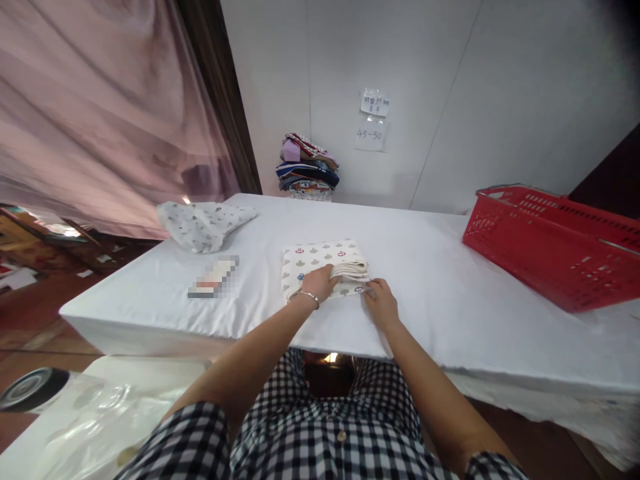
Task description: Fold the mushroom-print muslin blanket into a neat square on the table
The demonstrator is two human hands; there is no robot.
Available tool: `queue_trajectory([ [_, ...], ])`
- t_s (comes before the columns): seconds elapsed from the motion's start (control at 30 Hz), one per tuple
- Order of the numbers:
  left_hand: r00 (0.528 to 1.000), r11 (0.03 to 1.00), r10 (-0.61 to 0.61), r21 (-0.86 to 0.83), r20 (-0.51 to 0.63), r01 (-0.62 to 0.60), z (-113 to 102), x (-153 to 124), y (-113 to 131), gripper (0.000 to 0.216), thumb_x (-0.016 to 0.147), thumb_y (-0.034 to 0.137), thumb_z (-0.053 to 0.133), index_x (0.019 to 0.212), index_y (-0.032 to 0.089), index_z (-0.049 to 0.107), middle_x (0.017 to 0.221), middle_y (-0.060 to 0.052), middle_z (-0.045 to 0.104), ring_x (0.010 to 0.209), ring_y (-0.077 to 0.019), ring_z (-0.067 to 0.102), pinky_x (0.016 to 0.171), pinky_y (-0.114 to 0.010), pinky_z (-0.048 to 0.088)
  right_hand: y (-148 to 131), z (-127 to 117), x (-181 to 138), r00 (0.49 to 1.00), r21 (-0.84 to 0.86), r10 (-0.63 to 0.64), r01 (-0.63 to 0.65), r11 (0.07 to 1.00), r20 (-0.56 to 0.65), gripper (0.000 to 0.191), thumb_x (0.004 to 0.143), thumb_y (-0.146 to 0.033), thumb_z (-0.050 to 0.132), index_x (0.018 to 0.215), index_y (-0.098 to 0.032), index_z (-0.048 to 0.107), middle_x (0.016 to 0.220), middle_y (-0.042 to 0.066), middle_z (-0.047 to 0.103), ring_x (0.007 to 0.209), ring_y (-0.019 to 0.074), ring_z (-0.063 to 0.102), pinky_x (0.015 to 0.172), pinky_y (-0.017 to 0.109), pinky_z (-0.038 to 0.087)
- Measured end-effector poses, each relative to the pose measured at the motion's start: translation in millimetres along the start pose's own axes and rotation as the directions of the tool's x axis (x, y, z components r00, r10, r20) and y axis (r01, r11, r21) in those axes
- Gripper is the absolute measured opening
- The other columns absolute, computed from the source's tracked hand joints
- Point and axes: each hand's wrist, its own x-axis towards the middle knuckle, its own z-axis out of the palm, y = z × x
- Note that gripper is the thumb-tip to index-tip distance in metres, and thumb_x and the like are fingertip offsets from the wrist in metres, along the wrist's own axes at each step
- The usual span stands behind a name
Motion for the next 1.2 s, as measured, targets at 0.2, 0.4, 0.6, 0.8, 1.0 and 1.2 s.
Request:
queue_trajectory([
  [0.2,0.998,1.000,0.019,0.026,-0.060,-0.018,7.9,-1.8,1.4,0.033,0.086,0.048,0.036,0.102,0.022,0.049,0.095,-0.007,0.063,0.088,-0.0241,0.059,0.068,-0.031,0.040,2.8,-1.2,4.1,0.999,0.003,-0.036,0.036,0.999,0.038,0.023,0.084,-0.021,0.041,0.093,-0.023,0.062,0.106,0.002,0.054,0.092,0.0134,0.052,0.071,0.024,0.040],
  [0.4,0.997,1.000,-0.010,-0.008,-0.073,0.010,7.6,-2.2,-0.7,0.036,0.086,0.051,0.033,0.103,0.023,0.048,0.093,-0.006,0.064,0.088,-0.0228,0.059,0.069,-0.030,0.039,5.5,-6.5,-1.4,0.994,-0.091,-0.091,0.097,0.991,0.068,0.027,0.084,-0.013,0.038,0.098,-0.022,0.060,0.106,0.002,0.055,0.093,0.0136,0.051,0.069,0.023,0.040],
  [0.6,0.997,1.000,0.021,0.003,-0.073,-0.021,6.9,-0.9,-1.4,0.041,0.086,0.055,0.031,0.102,0.022,0.049,0.094,-0.007,0.064,0.086,-0.0228,0.060,0.068,-0.030,0.040,-13.4,-0.5,-3.8,0.969,-0.282,-0.172,0.217,0.934,0.175,0.031,0.085,-0.017,0.040,0.108,-0.027,0.059,0.110,0.005,0.055,0.099,0.0176,0.047,0.066,0.024,0.039],
  [0.8,0.997,0.999,0.036,0.015,-0.063,-0.035,5.8,0.7,-1.8,0.034,0.086,0.050,0.036,0.101,0.023,0.049,0.094,-0.006,0.064,0.087,-0.0227,0.060,0.068,-0.030,0.040,-16.9,1.7,7.2,0.963,-0.292,-0.156,0.217,0.931,0.219,0.031,0.089,-0.023,0.036,0.111,-0.029,0.057,0.107,0.002,0.058,0.090,0.0157,0.053,0.063,0.023,0.038],
  [1.0,0.998,0.999,0.037,0.016,-0.060,-0.036,5.5,2.2,-1.8,0.036,0.086,0.052,0.035,0.102,0.023,0.049,0.091,-0.005,0.064,0.084,-0.0219,0.060,0.067,-0.029,0.040,-5.1,1.2,11.1,0.979,-0.255,-0.182,0.200,0.946,0.093,0.032,0.088,-0.018,0.033,0.109,-0.026,0.056,0.104,0.001,0.060,0.084,0.0139,0.056,0.060,0.022,0.039],
  [1.2,0.998,0.999,0.036,0.023,-0.048,-0.035,5.1,2.8,-0.5,0.035,0.086,0.051,0.035,0.102,0.024,0.049,0.091,-0.005,0.064,0.085,-0.0220,0.060,0.069,-0.030,0.040,-3.0,1.5,4.3,0.974,-0.185,-0.222,0.226,0.957,0.038,0.033,0.087,-0.016,0.035,0.111,-0.025,0.056,0.111,0.002,0.058,0.093,0.0135,0.055,0.069,0.022,0.042],
])
